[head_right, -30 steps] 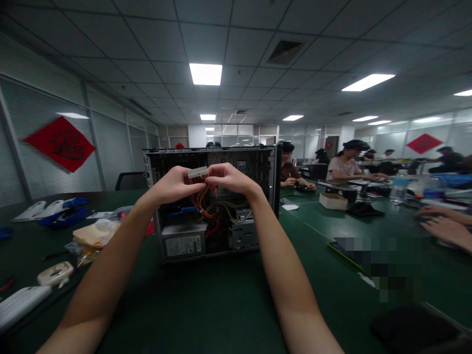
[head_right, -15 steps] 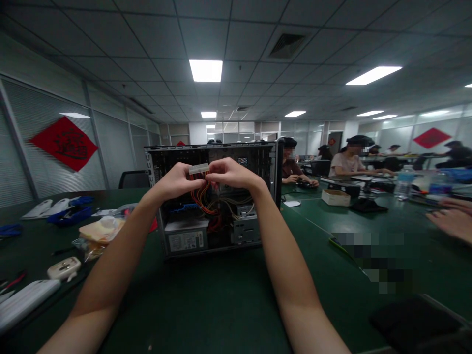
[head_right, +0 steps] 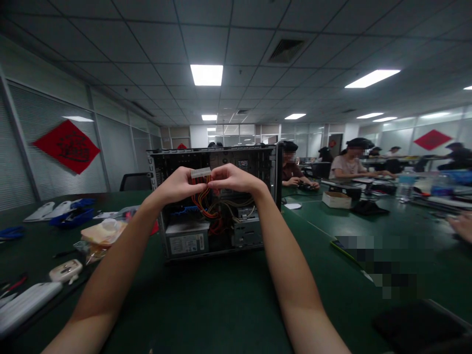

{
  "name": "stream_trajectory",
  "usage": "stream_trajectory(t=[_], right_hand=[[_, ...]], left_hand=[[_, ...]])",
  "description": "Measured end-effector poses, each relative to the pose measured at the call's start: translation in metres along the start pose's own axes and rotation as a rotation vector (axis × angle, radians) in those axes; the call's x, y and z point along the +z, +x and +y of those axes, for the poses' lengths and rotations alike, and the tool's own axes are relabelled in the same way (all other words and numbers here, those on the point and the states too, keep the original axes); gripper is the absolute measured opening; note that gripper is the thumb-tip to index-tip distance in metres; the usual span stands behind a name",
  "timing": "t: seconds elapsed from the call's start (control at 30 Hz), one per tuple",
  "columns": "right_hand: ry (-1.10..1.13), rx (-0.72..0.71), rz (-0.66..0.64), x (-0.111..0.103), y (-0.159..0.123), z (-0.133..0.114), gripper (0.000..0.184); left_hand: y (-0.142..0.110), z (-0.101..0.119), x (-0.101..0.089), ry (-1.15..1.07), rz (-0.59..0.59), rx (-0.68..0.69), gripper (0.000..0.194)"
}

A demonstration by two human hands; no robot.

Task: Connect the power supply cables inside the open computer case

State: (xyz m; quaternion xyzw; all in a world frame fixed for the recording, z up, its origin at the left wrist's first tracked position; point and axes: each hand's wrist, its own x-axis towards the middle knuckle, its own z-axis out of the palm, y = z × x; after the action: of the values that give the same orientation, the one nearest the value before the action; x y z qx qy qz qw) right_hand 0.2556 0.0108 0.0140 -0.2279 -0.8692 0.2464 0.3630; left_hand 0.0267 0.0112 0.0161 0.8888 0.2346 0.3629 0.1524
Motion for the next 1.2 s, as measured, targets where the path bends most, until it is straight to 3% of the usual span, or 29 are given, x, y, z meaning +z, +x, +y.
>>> stream_trajectory(t=[0.2, 0.37, 0.6, 0.77, 0.9, 1.03, 1.2], right_hand=[[0.019, -0.002, 0.004, 0.001, 0.001, 0.002, 0.038], [-0.011, 0.016, 0.006, 0.002, 0.002, 0.003, 0.039], [0.029, 0.044, -0.054, 0.008, 0.007, 0.010, 0.045], [0.024, 0.020, -0.115, 0.019, 0.017, 0.018, 0.040], [-0.068, -0.098, -0.013, 0.024, 0.027, 0.024, 0.031], [-0.049, -0.088, 0.031, 0.021, 0.030, 0.033, 0.029], [0.114, 0.002, -0.098, 0.023, 0.023, 0.031, 0.034]], left_hand=[[0.001, -0.002, 0.001, -0.037, -0.016, 0.035, 0.024], [0.000, -0.001, -0.002, -0.084, -0.130, 0.087, 0.029], [-0.001, -0.003, -0.001, 0.090, 0.010, 0.085, 0.019], [-0.002, -0.004, -0.008, 0.272, 0.254, 0.345, 0.018], [-0.002, -0.006, -0.010, 0.544, 0.230, 0.560, 0.025], [0.000, -0.005, -0.005, 0.753, 0.175, 0.639, 0.029], [-0.004, 0.004, -0.006, 0.397, 0.080, 0.512, 0.022]])
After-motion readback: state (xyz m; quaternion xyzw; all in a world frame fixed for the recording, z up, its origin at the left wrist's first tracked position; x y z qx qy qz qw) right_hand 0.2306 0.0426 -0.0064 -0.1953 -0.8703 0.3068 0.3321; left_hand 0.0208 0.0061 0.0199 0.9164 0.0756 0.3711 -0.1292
